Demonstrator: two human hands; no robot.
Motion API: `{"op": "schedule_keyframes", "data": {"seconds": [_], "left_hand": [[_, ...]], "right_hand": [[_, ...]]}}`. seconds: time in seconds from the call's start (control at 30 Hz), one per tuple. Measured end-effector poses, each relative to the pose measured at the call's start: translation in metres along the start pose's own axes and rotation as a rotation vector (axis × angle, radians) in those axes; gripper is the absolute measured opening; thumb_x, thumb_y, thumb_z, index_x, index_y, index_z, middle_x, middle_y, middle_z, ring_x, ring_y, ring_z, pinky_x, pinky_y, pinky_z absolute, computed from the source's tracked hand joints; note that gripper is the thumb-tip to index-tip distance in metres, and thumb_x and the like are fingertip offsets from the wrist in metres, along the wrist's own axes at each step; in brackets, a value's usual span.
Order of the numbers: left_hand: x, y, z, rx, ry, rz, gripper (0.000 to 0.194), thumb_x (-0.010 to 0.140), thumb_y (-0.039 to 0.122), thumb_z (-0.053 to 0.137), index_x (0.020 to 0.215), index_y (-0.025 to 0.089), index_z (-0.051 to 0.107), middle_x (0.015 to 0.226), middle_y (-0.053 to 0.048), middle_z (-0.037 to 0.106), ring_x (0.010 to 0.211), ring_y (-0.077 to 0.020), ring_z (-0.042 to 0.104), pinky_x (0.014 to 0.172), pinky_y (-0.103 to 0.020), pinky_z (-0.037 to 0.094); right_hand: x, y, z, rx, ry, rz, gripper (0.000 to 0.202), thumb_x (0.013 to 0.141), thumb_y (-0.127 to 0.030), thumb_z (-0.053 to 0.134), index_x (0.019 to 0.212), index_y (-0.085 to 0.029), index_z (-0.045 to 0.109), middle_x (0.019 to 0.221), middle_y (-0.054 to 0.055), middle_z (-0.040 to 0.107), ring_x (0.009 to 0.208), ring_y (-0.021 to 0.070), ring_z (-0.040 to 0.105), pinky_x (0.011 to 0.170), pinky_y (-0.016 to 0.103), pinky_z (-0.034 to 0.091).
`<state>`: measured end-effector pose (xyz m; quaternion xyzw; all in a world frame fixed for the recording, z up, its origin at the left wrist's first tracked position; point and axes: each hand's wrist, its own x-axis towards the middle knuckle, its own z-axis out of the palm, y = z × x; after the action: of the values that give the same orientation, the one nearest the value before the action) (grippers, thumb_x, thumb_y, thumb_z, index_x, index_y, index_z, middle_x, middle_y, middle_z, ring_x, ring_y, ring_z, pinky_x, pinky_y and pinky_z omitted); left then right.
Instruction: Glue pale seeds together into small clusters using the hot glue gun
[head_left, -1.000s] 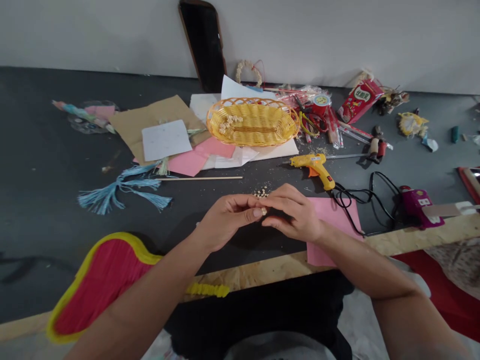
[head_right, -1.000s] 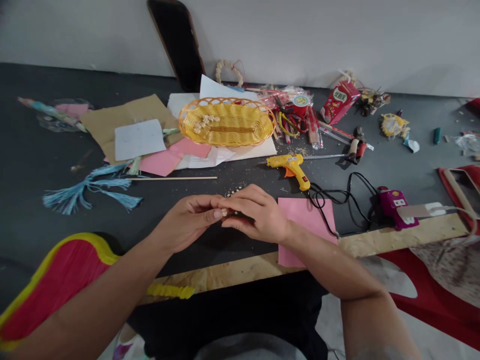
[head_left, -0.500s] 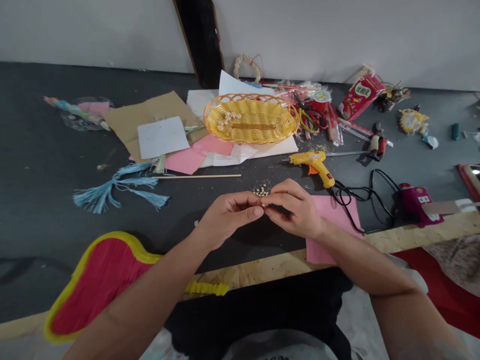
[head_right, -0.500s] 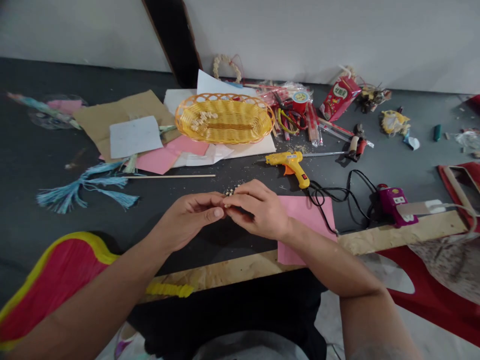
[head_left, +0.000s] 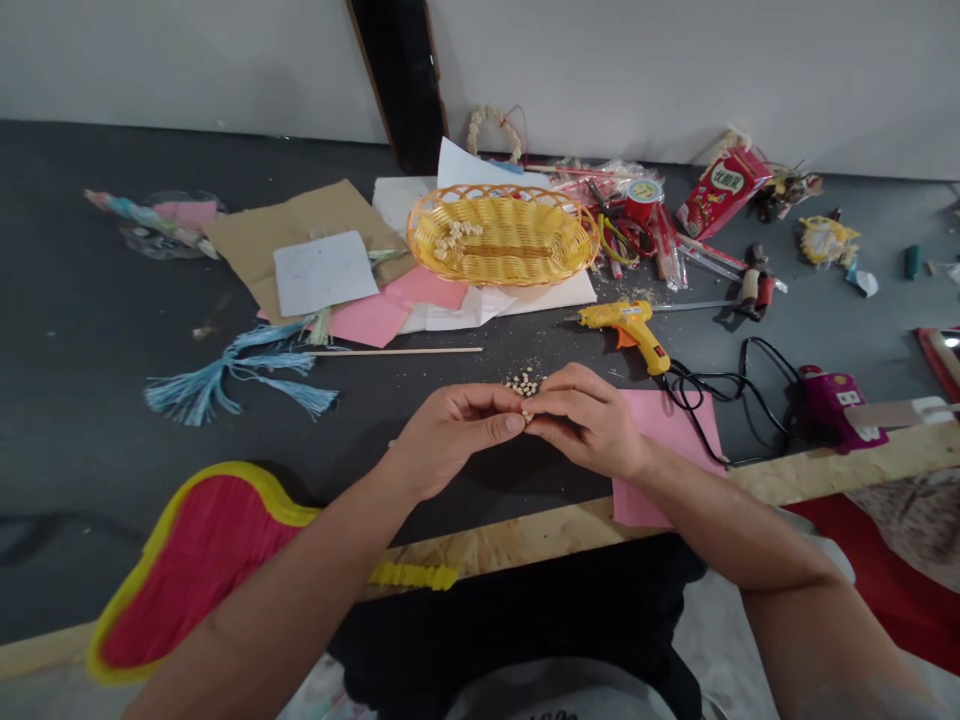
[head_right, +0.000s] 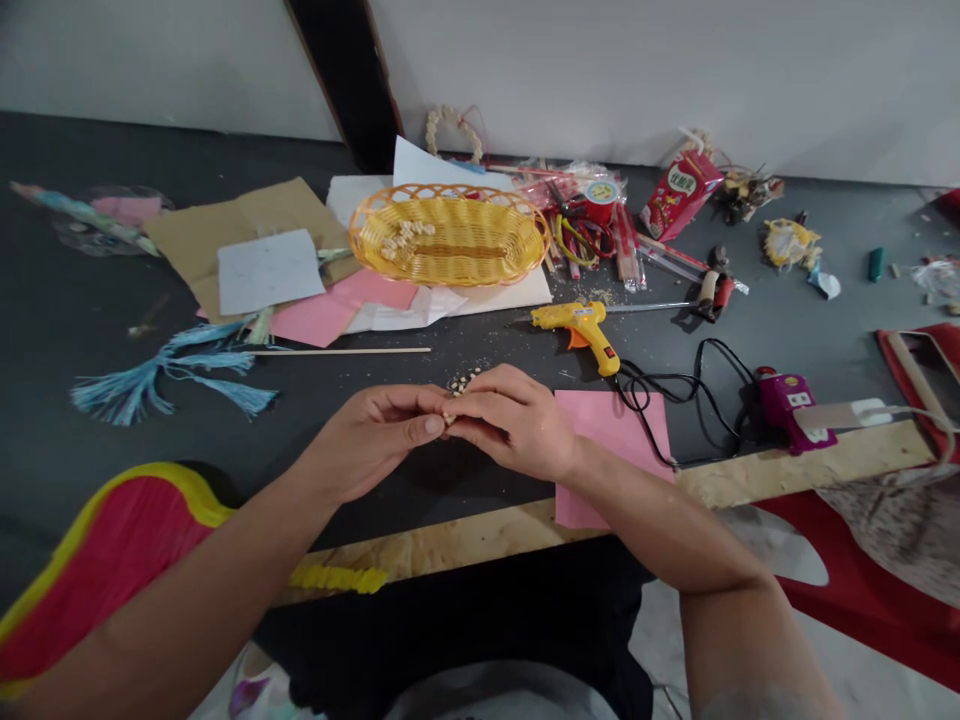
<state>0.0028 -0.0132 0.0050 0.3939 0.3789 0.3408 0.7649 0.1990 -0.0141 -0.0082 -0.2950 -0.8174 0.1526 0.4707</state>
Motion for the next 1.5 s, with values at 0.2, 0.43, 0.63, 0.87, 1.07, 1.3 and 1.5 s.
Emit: {"op": "schedule_keyframes", "data": {"seconds": [0.2, 0.43, 0.63, 0.87, 1.07, 1.3, 1.5], "left_hand": [[0.000, 0.002, 0.001, 0.002, 0.033, -0.022, 0.023, 0.065, 0.034, 0.088, 0.074, 0.016, 0.078, 0.073, -0.002, 0.070, 0.071, -0.0111, 0.058, 0.071, -0.024, 0.044], [0.001, 0.001, 0.000, -0.012, 0.048, -0.031, 0.025, 0.062, 0.035, 0.090, 0.074, 0.016, 0.079, 0.072, -0.002, 0.070, 0.069, -0.0104, 0.057, 0.069, -0.023, 0.044], [0.001, -0.001, -0.001, 0.014, 0.048, -0.040, 0.024, 0.062, 0.033, 0.090, 0.074, 0.016, 0.079, 0.073, -0.001, 0.070, 0.070, -0.0098, 0.056, 0.069, -0.022, 0.043], [0.001, -0.001, 0.000, 0.040, 0.075, -0.034, 0.025, 0.062, 0.034, 0.090, 0.074, 0.015, 0.078, 0.073, -0.003, 0.071, 0.070, -0.0118, 0.057, 0.070, -0.025, 0.045], [0.000, 0.002, 0.003, 0.067, 0.079, -0.031, 0.023, 0.064, 0.033, 0.088, 0.074, 0.015, 0.077, 0.074, -0.003, 0.070, 0.070, -0.0123, 0.057, 0.070, -0.026, 0.045], [-0.001, 0.004, 0.003, 0.096, 0.061, -0.019, 0.022, 0.070, 0.034, 0.084, 0.074, 0.015, 0.076, 0.074, -0.004, 0.068, 0.071, -0.0124, 0.056, 0.069, -0.025, 0.044], [0.000, 0.001, -0.001, 0.041, 0.008, -0.021, 0.024, 0.067, 0.036, 0.087, 0.075, 0.015, 0.078, 0.073, -0.002, 0.069, 0.070, -0.0111, 0.057, 0.070, -0.024, 0.044]], "right_hand": [[0.000, -0.001, -0.001, 0.045, -0.003, 0.001, 0.020, 0.089, -0.019, 0.068, 0.108, -0.020, 0.068, 0.090, 0.005, 0.069, 0.083, 0.0151, 0.066, 0.074, 0.029, 0.059], [0.003, -0.004, -0.004, 0.032, -0.002, 0.005, 0.014, 0.088, -0.016, 0.067, 0.101, -0.019, 0.069, 0.087, 0.005, 0.070, 0.081, 0.0147, 0.067, 0.073, 0.028, 0.060], [0.004, -0.003, -0.005, 0.010, -0.011, -0.008, 0.012, 0.088, -0.013, 0.065, 0.098, -0.018, 0.069, 0.085, 0.006, 0.071, 0.077, 0.0142, 0.067, 0.070, 0.028, 0.059], [0.004, -0.003, -0.003, -0.122, 0.005, -0.055, 0.012, 0.087, -0.013, 0.061, 0.092, -0.021, 0.068, 0.081, 0.003, 0.071, 0.073, 0.0135, 0.068, 0.066, 0.027, 0.059], [0.005, -0.007, -0.004, -0.104, 0.008, 0.064, 0.015, 0.084, -0.008, 0.058, 0.086, -0.021, 0.063, 0.075, 0.001, 0.067, 0.069, 0.0127, 0.064, 0.064, 0.025, 0.054], [0.004, -0.003, -0.011, 0.098, 0.044, 0.206, 0.013, 0.095, -0.021, 0.055, 0.084, -0.019, 0.060, 0.071, 0.000, 0.061, 0.064, 0.0110, 0.058, 0.061, 0.024, 0.050], [0.002, -0.004, -0.003, 0.154, -0.043, 0.066, 0.023, 0.092, -0.022, 0.065, 0.115, -0.020, 0.068, 0.087, 0.004, 0.072, 0.081, 0.0129, 0.067, 0.072, 0.024, 0.057]]}}
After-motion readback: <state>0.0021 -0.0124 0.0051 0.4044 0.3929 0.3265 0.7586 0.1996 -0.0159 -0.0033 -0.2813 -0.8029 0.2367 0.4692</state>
